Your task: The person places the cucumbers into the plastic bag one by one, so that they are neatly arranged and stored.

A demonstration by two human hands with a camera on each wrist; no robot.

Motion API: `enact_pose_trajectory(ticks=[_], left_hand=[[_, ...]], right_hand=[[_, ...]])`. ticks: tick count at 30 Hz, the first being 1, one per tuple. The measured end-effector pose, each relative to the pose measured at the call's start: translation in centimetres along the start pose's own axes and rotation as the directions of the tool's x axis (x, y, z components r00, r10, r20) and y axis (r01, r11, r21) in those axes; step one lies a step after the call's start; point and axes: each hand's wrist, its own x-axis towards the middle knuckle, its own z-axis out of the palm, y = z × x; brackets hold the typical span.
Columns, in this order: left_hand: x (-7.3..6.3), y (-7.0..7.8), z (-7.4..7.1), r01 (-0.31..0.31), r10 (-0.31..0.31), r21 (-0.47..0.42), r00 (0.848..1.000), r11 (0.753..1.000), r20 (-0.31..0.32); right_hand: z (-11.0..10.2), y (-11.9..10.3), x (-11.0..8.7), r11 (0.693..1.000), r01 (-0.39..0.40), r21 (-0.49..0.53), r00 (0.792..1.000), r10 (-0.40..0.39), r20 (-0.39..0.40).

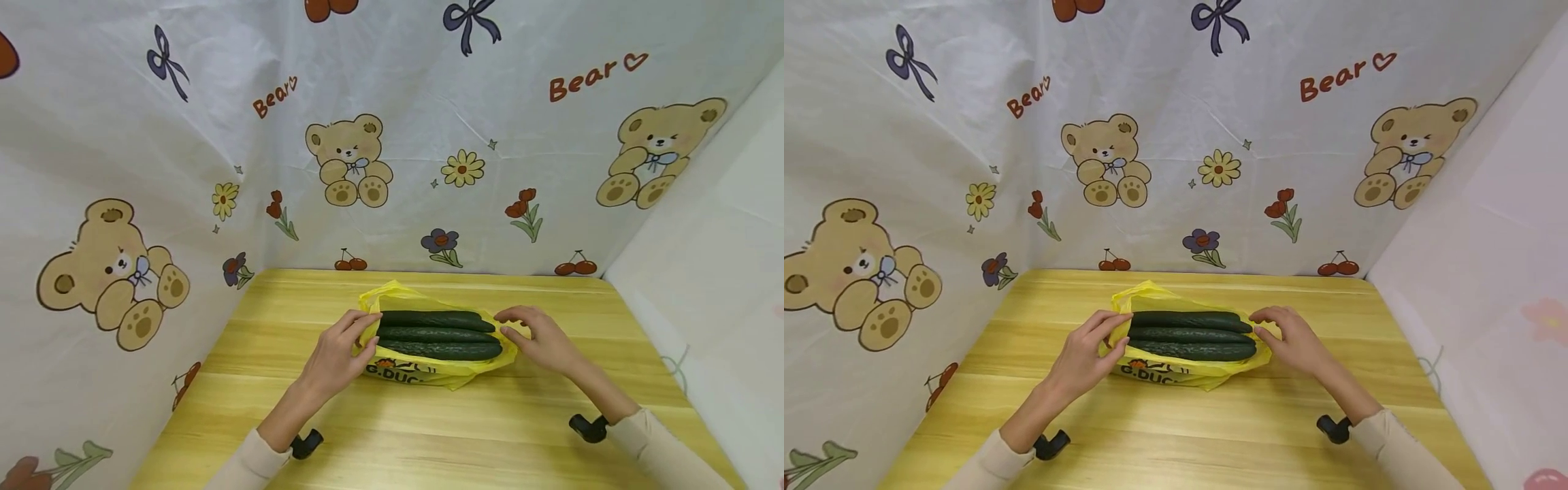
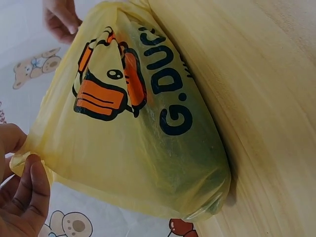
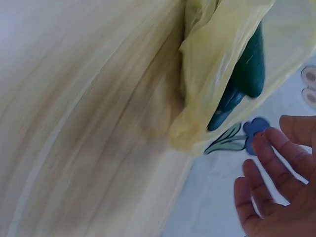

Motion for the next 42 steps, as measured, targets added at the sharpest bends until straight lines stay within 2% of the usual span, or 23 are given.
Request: enact_pose_trajectory(ticks=[3, 6, 8, 9, 11, 14, 17, 20, 22, 26, 29, 35, 42], left_hand=[[-0.1, -0.1, 0.1, -0.001, 0.001, 0.004, 1.000, 1.000, -0.007], [-0.3, 0.0, 0.1, 0.003, -0.003, 0.002, 1.000, 1.000, -0.011], [-0.4, 0.0, 0.1, 0.006, -0.006, 0.000, 1.000, 1.000, -0.011], [-0.4, 0.0, 0.2, 0.006, -0.006, -0.001, 1.000, 1.000, -0.012], [-0.5, 0.0, 0.1, 0.005, -0.006, -0.002, 1.000, 1.000, -0.013], [-0.5, -0.1, 0.1, 0.006, -0.006, -0.003, 1.000, 1.000, -0.026], [-0.4, -0.2, 0.0, 0.000, 0.000, -0.003, 0.999, 1.000, -0.044], [0.0, -0.2, -0.2, -0.004, 0.005, 0.003, 0.998, 1.000, -0.055], [0.3, -0.2, -0.3, -0.007, 0.007, 0.003, 0.998, 1.000, -0.063], [0.8, -0.2, -0.4, -0.008, 0.008, -0.001, 0.996, 1.000, -0.084], [1.2, -0.5, -0.3, 0.011, -0.012, -0.010, 0.995, 1.000, -0.097], [3.2, -1.5, 0.4, 0.122, -0.127, -0.061, 0.987, 0.991, -0.098], [6.0, -3.9, 2.0, 0.246, -0.268, -0.150, 0.953, 0.958, -0.145]], right_hand=[[0.1, 1.5, -0.2, 0.991, -0.124, 0.040, 0.990, 0.121, 0.074], [0.6, 2.7, -0.4, 0.947, -0.291, 0.135, 0.945, 0.262, 0.198], [1.3, 3.4, -0.5, 0.909, -0.374, 0.185, 0.910, 0.321, 0.263], [1.6, 3.7, -0.6, 0.895, -0.396, 0.205, 0.900, 0.334, 0.282], [2.1, 4.1, -0.7, 0.889, -0.401, 0.223, 0.900, 0.336, 0.278], [2.0, 4.1, -0.6, 0.898, -0.364, 0.248, 0.923, 0.313, 0.222], [0.4, 3.6, -0.2, 0.913, -0.301, 0.275, 0.953, 0.273, 0.135], [-2.0, 2.5, 0.7, 0.933, -0.200, 0.299, 0.978, 0.209, 0.001], [-3.7, 1.7, 1.4, 0.945, -0.120, 0.304, 0.983, 0.157, -0.101], [-5.8, 0.1, 3.0, 0.954, -0.011, 0.298, 0.971, 0.081, -0.225], [-6.2, -0.2, 3.9, 0.956, 0.006, 0.292, 0.961, 0.076, -0.268], [-6.1, 1.2, 5.1, 0.922, -0.049, 0.384, 0.920, 0.191, -0.341], [-6.5, 2.8, 6.4, 0.886, -0.138, 0.442, 0.880, 0.315, -0.355]])
